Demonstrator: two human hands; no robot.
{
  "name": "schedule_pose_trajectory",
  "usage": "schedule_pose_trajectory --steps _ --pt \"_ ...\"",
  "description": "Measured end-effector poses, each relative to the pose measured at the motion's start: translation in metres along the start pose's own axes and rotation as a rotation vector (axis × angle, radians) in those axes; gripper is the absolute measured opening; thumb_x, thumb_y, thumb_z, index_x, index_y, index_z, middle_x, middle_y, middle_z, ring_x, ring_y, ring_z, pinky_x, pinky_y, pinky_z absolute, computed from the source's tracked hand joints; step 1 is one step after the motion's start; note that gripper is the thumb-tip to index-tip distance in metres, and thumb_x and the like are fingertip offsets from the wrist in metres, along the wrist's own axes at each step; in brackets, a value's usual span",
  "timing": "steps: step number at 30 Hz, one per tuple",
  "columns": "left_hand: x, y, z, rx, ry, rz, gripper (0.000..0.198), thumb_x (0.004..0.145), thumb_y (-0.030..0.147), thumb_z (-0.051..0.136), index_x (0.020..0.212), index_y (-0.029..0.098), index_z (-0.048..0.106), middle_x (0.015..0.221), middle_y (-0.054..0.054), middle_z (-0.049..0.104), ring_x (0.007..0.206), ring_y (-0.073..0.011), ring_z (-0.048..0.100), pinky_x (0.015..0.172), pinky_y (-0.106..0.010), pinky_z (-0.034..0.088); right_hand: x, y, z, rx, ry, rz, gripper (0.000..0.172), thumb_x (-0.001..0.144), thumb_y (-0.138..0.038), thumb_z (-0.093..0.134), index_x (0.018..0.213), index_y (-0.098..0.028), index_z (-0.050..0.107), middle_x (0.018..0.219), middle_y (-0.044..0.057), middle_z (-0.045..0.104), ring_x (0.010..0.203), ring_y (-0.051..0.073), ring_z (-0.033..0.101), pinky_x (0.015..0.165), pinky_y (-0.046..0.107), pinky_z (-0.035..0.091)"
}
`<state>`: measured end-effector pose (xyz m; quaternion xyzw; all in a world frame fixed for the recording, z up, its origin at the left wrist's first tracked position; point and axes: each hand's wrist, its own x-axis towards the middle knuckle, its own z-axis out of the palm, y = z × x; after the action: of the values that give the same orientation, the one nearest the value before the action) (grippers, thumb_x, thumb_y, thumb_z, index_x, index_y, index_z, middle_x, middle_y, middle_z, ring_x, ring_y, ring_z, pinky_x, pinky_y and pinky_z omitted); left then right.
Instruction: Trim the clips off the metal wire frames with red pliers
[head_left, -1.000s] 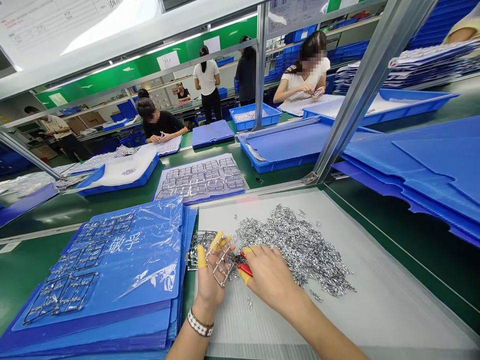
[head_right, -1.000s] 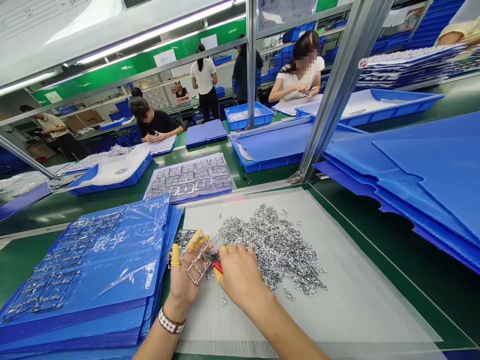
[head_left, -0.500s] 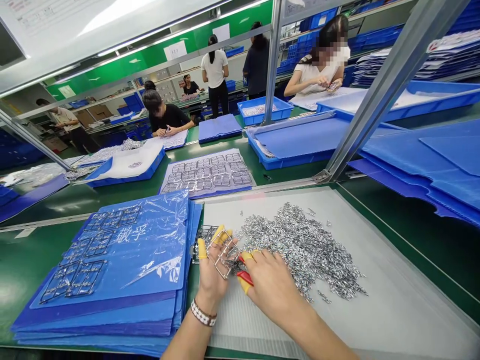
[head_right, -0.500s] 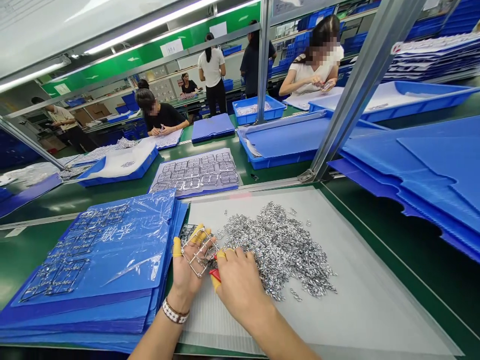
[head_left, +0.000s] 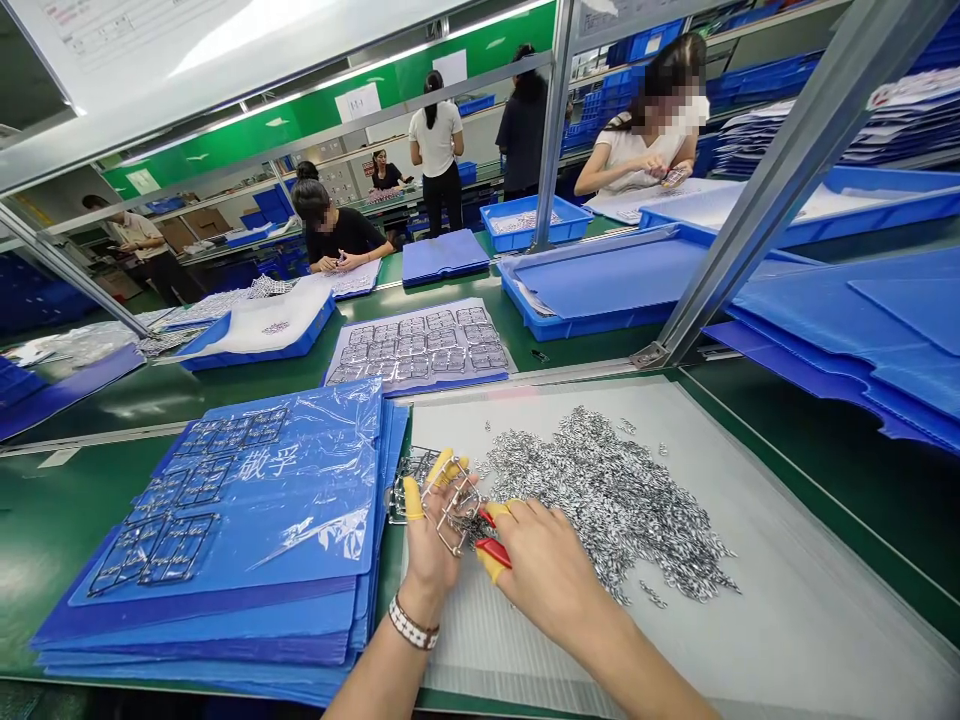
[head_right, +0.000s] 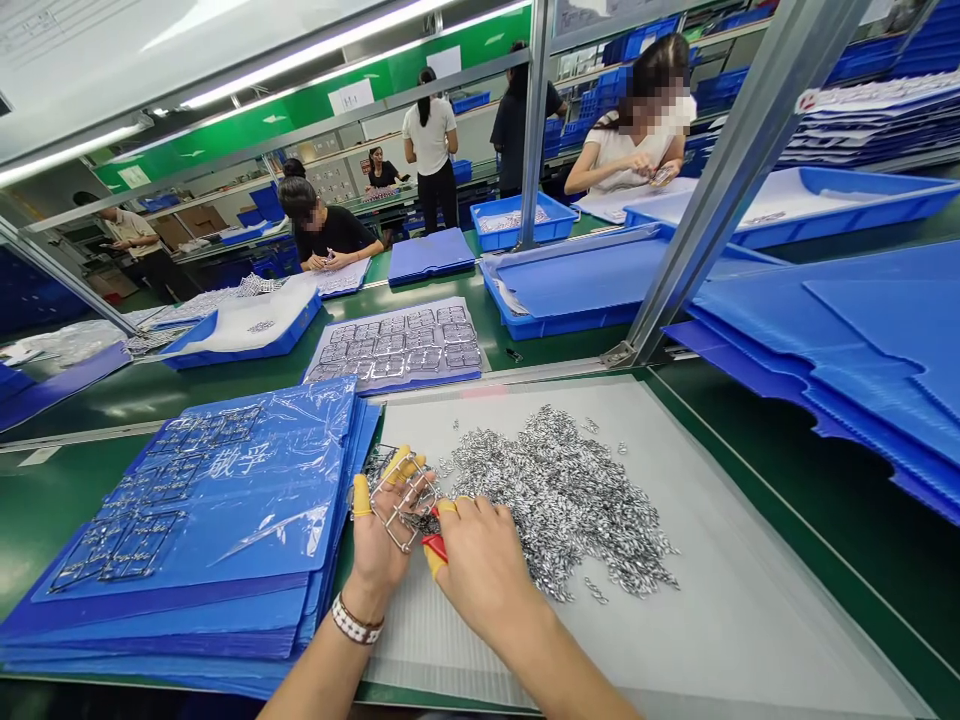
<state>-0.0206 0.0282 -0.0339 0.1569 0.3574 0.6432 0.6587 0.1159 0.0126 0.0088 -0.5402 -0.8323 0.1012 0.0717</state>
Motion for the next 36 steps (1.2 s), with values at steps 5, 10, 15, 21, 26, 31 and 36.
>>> schedule_pose_trajectory --steps 5,10,15,21,26,31,36 --pt "-0.001 -0.002 -0.002 0.038 -0.021 0.031 0.063 0.085 0.066 0.038 0.125 0.021 0.058 0.13 -0.012 0.057 0.113 -0.0266 0.057 0.085 -0.034 0.05 0.001 0.0 0.003 -0.024 0.009 -0.017 0.02 0.084 -0.027 0.052 0.1 -0.019 0.062 0.093 0.008 0.065 0.092 0.028 0.057 0.077 0.04 0.036" --pt "-0.003 -0.004 -0.003 0.071 -0.032 0.053 0.065 0.084 0.066 0.039 0.126 0.02 0.057 0.129 -0.012 0.058 0.112 -0.0256 0.057 0.081 -0.031 0.05 0.0 -0.004 0.0 -0.062 -0.005 -0.019 0.019 0.081 -0.019 0.054 0.098 -0.019 0.061 0.093 0.008 0.064 0.091 0.028 0.057 0.076 0.04 0.037" --pt "-0.003 -0.001 -0.001 0.051 -0.031 0.023 0.065 0.084 0.067 0.038 0.125 0.02 0.058 0.127 -0.013 0.059 0.11 -0.027 0.058 0.082 -0.034 0.05 -0.001 -0.006 -0.005 -0.097 -0.011 -0.015 0.02 0.078 -0.015 0.058 0.097 -0.019 0.061 0.092 0.008 0.064 0.089 0.027 0.058 0.075 0.038 0.039" --pt "-0.005 0.002 0.003 0.034 -0.03 -0.008 0.064 0.083 0.067 0.04 0.124 0.021 0.058 0.123 -0.012 0.061 0.11 -0.0287 0.059 0.091 -0.039 0.047 -0.007 0.013 -0.007 -0.029 0.005 0.024 0.016 0.081 -0.022 0.054 0.095 -0.02 0.063 0.089 0.007 0.065 0.084 0.024 0.061 0.074 0.036 0.044" --pt "-0.016 -0.005 0.004 0.177 -0.148 -0.022 0.061 0.085 0.064 0.04 0.121 0.021 0.063 0.118 -0.012 0.064 0.109 -0.0285 0.059 0.1 -0.044 0.038 -0.027 0.047 -0.002 0.192 0.213 -0.008 0.034 0.085 -0.029 0.045 0.117 -0.024 0.055 0.104 0.006 0.065 0.097 0.024 0.061 0.083 0.039 0.047" --pt "-0.024 0.021 0.018 0.534 -0.362 0.216 0.047 0.08 0.05 0.06 0.119 0.024 0.065 0.122 -0.012 0.061 0.113 -0.0315 0.054 0.106 -0.048 0.03 -0.036 0.077 0.009 0.32 0.308 -0.095 0.046 0.092 -0.035 0.041 0.138 -0.028 0.034 0.131 0.008 0.053 0.119 0.024 0.051 0.095 0.039 0.045" --pt "-0.008 0.05 0.022 0.964 -0.209 0.568 0.047 0.064 0.032 0.077 0.11 0.03 0.069 0.119 -0.013 0.06 0.123 -0.0383 0.041 0.111 -0.057 0.007 -0.033 0.085 0.034 0.41 0.242 -0.187 0.047 0.092 -0.036 0.04 0.138 -0.034 0.034 0.135 0.004 0.052 0.123 0.024 0.05 0.099 0.04 0.045"
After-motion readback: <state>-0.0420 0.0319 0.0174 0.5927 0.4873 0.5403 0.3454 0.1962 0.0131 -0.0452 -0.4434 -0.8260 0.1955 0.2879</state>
